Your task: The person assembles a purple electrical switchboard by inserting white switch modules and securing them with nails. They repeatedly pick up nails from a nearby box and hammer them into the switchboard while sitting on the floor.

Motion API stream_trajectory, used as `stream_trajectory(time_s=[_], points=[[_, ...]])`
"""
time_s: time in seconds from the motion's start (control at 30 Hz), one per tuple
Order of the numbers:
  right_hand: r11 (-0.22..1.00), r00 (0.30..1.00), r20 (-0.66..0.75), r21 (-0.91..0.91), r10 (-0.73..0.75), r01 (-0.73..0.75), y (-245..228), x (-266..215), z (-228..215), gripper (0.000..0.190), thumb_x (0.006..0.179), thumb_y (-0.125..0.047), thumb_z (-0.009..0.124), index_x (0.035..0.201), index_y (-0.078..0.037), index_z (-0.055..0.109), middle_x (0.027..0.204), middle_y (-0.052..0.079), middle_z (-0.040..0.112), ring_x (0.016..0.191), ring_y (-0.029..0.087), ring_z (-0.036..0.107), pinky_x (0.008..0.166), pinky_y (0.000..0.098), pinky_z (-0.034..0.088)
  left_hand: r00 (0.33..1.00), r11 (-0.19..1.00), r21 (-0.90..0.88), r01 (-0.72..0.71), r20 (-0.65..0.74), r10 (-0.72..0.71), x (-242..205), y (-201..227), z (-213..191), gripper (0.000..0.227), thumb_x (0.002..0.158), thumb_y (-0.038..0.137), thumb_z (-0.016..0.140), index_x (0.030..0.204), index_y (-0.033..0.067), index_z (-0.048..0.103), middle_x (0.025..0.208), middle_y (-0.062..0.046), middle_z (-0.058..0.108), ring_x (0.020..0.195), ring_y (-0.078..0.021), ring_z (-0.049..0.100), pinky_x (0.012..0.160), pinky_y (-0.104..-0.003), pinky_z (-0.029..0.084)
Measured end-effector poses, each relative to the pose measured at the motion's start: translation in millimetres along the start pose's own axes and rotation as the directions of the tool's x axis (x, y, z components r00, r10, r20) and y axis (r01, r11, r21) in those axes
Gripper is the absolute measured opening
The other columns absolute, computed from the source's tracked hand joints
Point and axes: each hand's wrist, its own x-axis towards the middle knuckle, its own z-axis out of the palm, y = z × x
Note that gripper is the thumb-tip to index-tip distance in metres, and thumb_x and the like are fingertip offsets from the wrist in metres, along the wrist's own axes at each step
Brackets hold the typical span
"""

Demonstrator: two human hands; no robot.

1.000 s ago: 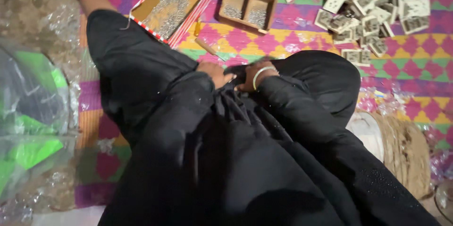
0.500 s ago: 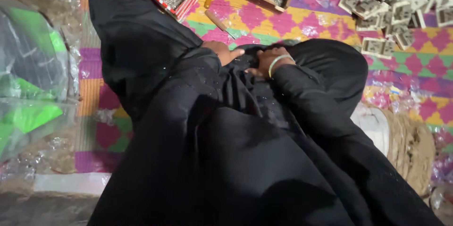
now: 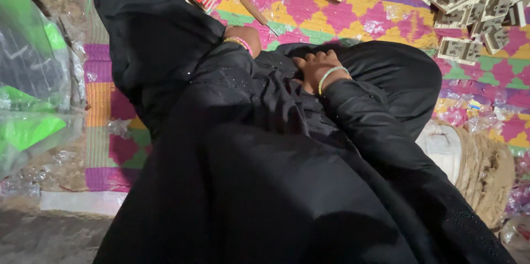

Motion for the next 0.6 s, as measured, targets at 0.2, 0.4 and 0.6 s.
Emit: stream_trajectory(time_s=[0.2, 0.4, 0.6], points=[[0.996, 0.995, -0.02, -0.001, -0.094, 0.094, -1.7, 11.5, 11.2, 0.093, 0.077, -0.029, 0.069, 0.161, -0.025, 0.03, 0.15, 0.005, 0.049, 0.132, 0.028, 0.051, 0.102, 0.0429, 0.037, 0.976, 0.997, -0.034, -0.073, -0.208, 0.065, -6.3, 11.0, -7.1, 0.022, 0.091, 0.02, 0.062, 0.103, 0.0136, 0.079, 0.103, -0.015, 0.076, 0.099, -0.035, 0.073, 0.082, -0.05, 0.055], [0.983, 0.979, -0.125, 0.066, -0.159, 0.169, -2.5, 16.4, 16.1, 0.084, 0.083, -0.025, 0.064, 0.162, -0.022, 0.035, 0.154, 0.008, 0.049, 0.136, 0.032, 0.051, 0.107, 0.0465, 0.037, 0.983, 0.983, -0.169, -0.076, -0.179, 0.045, 16.8, 26.4, -3.0, 0.024, 0.091, 0.023, 0.062, 0.103, 0.0081, 0.078, 0.101, -0.018, 0.075, 0.096, -0.035, 0.073, 0.081, -0.047, 0.057], [0.983, 0.993, 0.024, 0.145, -0.114, 0.109, -0.6, 36.3, 14.3, 0.083, 0.079, -0.024, 0.065, 0.156, -0.017, 0.035, 0.155, 0.011, 0.045, 0.14, 0.032, 0.045, 0.111, 0.0451, 0.033, 0.988, 0.973, -0.224, -0.055, -0.151, 0.021, 53.9, 29.5, 16.6, 0.025, 0.093, 0.015, 0.058, 0.104, 0.0063, 0.079, 0.107, -0.02, 0.074, 0.1, -0.0364, 0.073, 0.082, -0.046, 0.058]])
